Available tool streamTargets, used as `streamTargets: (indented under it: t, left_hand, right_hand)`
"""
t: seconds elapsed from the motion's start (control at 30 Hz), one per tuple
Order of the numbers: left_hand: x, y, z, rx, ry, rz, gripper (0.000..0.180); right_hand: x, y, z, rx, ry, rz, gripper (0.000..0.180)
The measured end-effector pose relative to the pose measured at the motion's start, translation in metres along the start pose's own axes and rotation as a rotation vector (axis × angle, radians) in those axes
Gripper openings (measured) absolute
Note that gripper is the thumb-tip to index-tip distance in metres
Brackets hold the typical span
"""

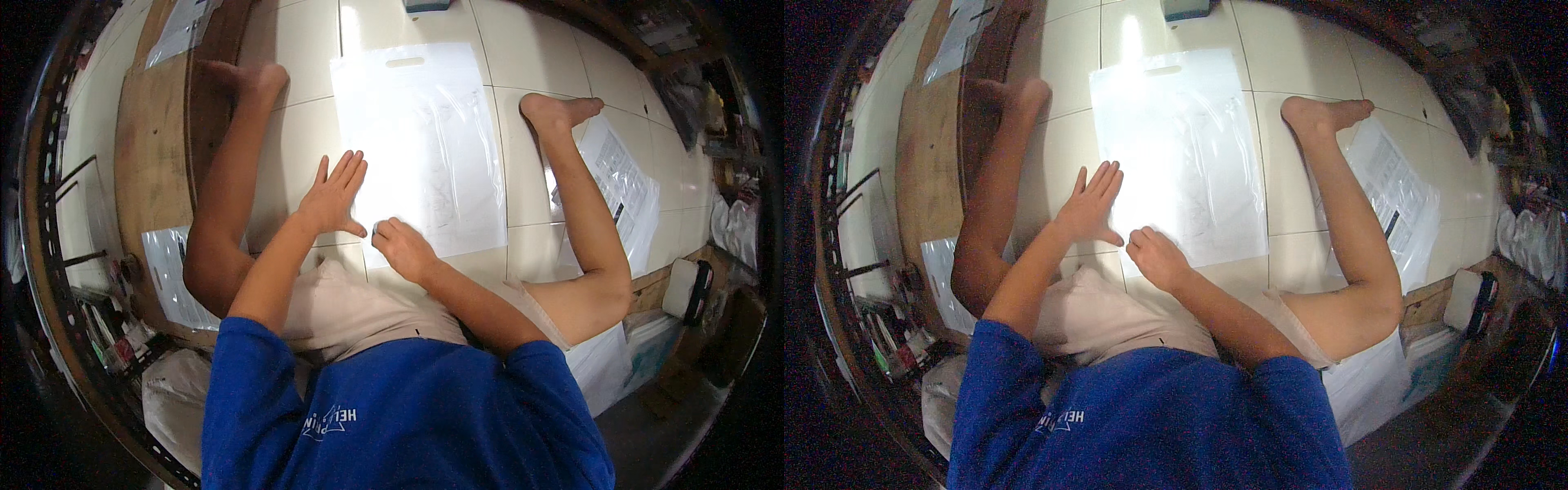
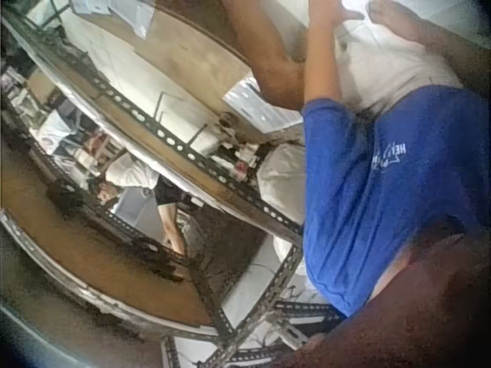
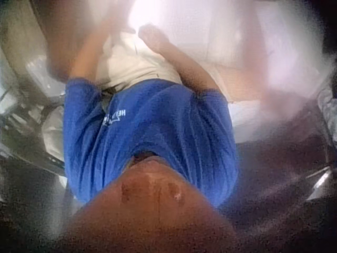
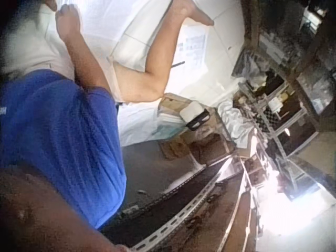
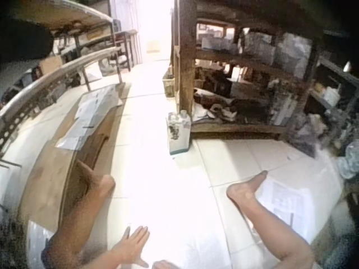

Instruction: The person sits on the floor and cleans a white plastic bag. They apply liquid from a bottle onto a cloth and wipe the bag's surface repeatedly, flipping it over to clean both sides.

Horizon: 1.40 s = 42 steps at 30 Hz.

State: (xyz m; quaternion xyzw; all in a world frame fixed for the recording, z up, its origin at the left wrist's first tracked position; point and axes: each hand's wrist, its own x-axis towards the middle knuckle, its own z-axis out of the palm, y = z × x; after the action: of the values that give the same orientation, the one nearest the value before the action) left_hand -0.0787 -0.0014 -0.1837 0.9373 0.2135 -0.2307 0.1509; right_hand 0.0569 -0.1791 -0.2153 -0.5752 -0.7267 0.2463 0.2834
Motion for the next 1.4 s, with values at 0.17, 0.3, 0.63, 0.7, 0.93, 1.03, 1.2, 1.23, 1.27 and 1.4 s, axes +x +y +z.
streamTargets:
  t: [0.17,0.3,0.63,0.7,0.93,1.03,1.2,1.23,1.27,1.4]
  left_hand:
    - [0.000,-0.001,0.004,-0.036,0.004,0.009,0.139]
    - [0.002,0.007,-0.008,0.013,-0.036,-0.023,0.139]
    - [-0.011,0.036,-0.005,-0.168,0.398,-0.032,0.085]
    - [-0.014,0.059,0.003,-0.281,0.436,-0.006,0.069]
    - [-0.024,0.148,0.019,-0.565,0.372,0.099,0.049]
    - [-0.015,0.164,0.017,-0.945,0.440,-0.183,0.045]
    - [-0.002,0.144,0.004,-1.015,0.615,-0.144,0.030]
    - [0.000,0.138,0.000,-1.050,0.574,-0.157,0.026]
    - [0.002,0.132,-0.004,-1.085,0.532,-0.170,0.023]
    - [0.001,0.120,-0.007,-1.115,0.470,-0.117,0.018]
  right_hand:
    - [-0.031,0.028,-0.057,0.135,-0.030,0.376,0.010]
    - [-0.037,0.075,-0.083,0.219,0.116,0.619,0.024]
    - [-0.044,0.065,-0.106,1.462,0.449,0.820,0.017]
    - [-0.043,0.063,-0.108,1.326,0.445,0.848,0.016]
    - [-0.047,0.062,-0.089,0.361,0.439,0.712,0.013]
    - [-0.047,0.054,-0.085,0.400,0.381,0.716,0.016]
    - [-0.034,0.027,-0.118,0.690,0.104,0.730,0.016]
    - [-0.033,0.027,-0.123,0.674,0.091,0.728,0.016]
    - [-0.034,0.027,-0.128,0.657,0.077,0.727,0.015]
    - [-0.044,0.043,-0.137,0.354,0.205,0.592,0.015]
